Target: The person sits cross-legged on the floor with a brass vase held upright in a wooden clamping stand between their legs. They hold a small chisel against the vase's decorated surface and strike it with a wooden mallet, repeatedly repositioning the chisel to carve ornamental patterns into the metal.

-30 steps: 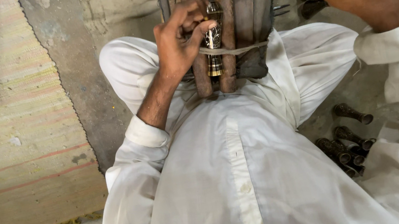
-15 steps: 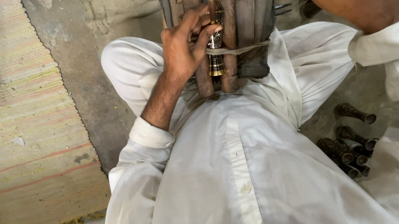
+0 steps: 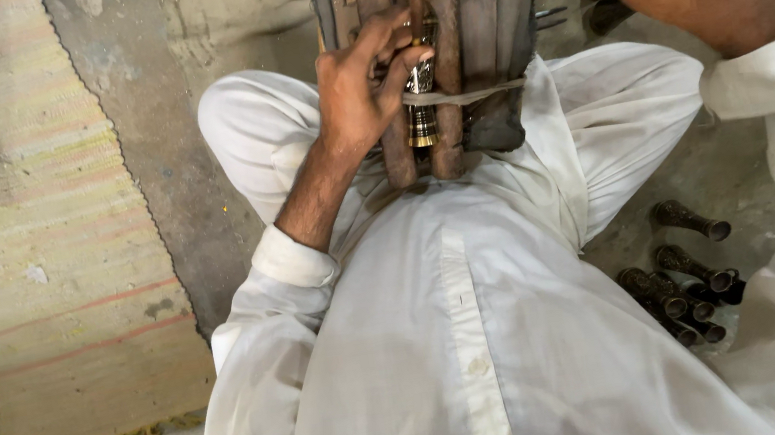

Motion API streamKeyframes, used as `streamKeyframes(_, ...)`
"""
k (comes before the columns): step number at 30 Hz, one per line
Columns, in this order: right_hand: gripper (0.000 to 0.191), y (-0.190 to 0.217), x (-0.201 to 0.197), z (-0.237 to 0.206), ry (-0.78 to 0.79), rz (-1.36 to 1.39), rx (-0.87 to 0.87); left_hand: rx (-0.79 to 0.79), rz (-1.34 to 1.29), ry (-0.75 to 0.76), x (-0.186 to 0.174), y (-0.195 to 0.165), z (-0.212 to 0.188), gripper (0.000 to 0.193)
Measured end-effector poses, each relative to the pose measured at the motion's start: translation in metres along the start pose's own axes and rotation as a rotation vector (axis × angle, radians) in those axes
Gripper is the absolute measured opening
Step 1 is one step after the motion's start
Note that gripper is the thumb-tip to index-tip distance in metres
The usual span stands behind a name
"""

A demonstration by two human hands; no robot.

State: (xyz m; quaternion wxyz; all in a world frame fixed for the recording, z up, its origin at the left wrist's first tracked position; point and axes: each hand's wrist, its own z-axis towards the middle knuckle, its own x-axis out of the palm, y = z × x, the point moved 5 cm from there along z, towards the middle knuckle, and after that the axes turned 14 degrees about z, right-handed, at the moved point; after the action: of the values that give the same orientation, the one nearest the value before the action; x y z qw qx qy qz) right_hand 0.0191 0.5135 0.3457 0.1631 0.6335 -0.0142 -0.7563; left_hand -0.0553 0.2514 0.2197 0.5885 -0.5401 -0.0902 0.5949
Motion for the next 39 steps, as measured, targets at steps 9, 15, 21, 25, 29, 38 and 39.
streamKeyframes(9,0.010,-0.009,0.000,-0.004,-0.014,-0.058,-0.020,0.009,-0.029,0.049,0.002,0.004,0.000,0.043)
streamKeyframes(15,0.009,-0.007,-0.003,-0.006,-0.030,-0.044,-0.042,0.031,-0.050,0.038,0.001,0.004,0.001,0.044)
streamKeyframes(21,0.007,-0.003,-0.010,-0.006,-0.039,-0.125,-0.064,0.054,-0.058,0.033,0.000,0.003,0.003,0.043)
streamKeyframes(25,0.009,0.001,-0.010,-0.003,-0.008,-0.170,-0.054,0.043,-0.045,0.033,0.000,0.005,0.002,0.043)
streamKeyframes(29,0.007,0.006,-0.012,-0.005,-0.041,-0.218,-0.096,0.055,-0.071,0.042,0.001,0.007,0.002,0.044)
streamKeyframes(38,0.009,-0.011,-0.004,-0.014,0.031,-0.221,0.052,0.021,-0.078,-0.027,0.010,0.019,-0.007,0.042)
streamKeyframes(39,0.008,-0.007,-0.004,-0.014,0.017,-0.339,0.001,0.044,-0.067,-0.052,0.012,0.019,-0.007,0.041)
